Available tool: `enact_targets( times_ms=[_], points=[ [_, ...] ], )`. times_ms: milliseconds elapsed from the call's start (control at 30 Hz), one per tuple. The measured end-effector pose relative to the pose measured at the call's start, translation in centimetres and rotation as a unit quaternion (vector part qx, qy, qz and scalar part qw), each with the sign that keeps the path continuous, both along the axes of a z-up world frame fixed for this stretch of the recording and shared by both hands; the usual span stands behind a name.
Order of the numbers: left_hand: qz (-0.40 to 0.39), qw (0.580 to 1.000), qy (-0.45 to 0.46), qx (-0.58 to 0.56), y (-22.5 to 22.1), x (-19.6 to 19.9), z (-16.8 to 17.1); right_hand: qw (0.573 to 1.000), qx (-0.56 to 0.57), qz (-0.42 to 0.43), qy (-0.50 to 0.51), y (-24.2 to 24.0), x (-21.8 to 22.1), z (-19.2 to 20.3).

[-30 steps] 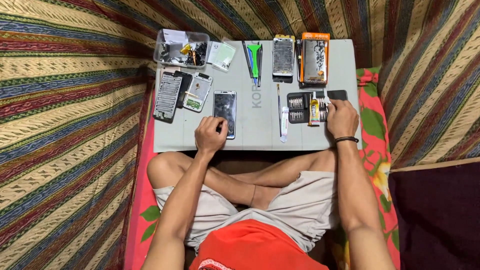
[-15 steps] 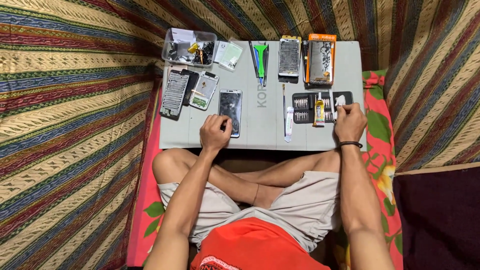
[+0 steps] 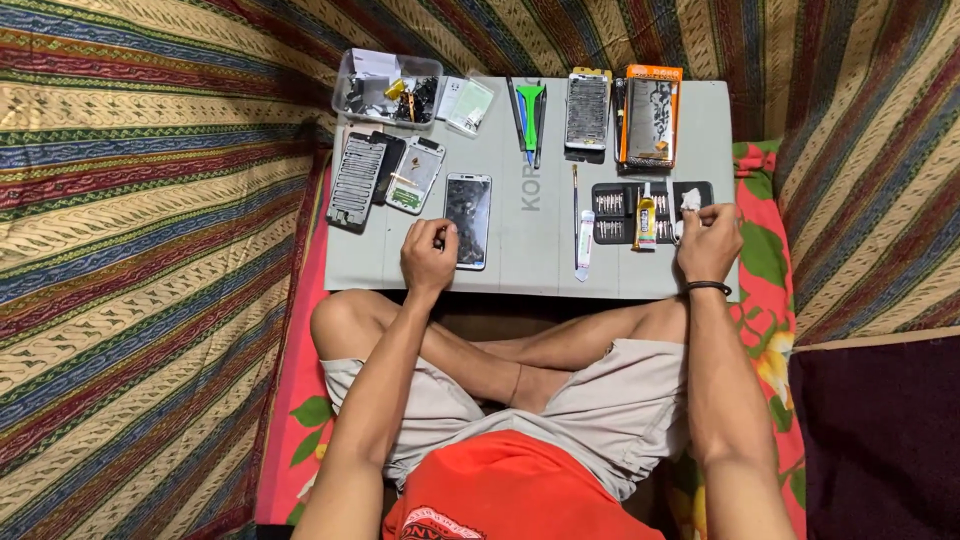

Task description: Scraping adhesive and cleaning a mobile phone screen during a repair process.

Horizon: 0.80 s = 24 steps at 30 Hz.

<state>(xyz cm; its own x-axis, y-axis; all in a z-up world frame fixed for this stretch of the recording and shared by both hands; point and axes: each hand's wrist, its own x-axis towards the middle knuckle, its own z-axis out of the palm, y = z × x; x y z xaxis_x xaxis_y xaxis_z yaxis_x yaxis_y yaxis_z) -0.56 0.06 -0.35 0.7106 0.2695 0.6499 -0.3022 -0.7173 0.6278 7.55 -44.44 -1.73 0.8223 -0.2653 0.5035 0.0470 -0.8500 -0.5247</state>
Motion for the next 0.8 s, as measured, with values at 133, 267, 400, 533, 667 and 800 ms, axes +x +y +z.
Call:
enact_targets(
  times_ms=[133,267,400,533,667,800],
  points=[
    [0.007,1.000,0.011,0.005,-0.3,-0.1,0.6,0.999,-0.029,0.039,-0.016,1.9,-1.5,3.0],
    [0.013,0.995,0.092,0.029,-0.7,0.1,0.6,0.998,-0.028,0.038,-0.034,0.2,-0.1,0.2],
    [0.014,0.974,0.210,0.085,-2.6,0.3,1.4,0.999,0.024,-0.032,-0.020,-0.4,0.8,-0.2],
    [0.023,0.961,0.248,0.118,-3.6,0.5,1.0,0.995,0.074,-0.042,-0.053,0.0,0.3,1.8],
    [-0.054,0.957,0.233,0.163,-3.2,0.6,0.0,0.990,0.088,0.041,-0.104,2.1,-0.5,6.4],
    [-0.175,0.936,0.179,0.248,-2.7,0.9,0.7,0.963,0.169,0.202,-0.053,6.6,-1.2,9.1]
  ],
)
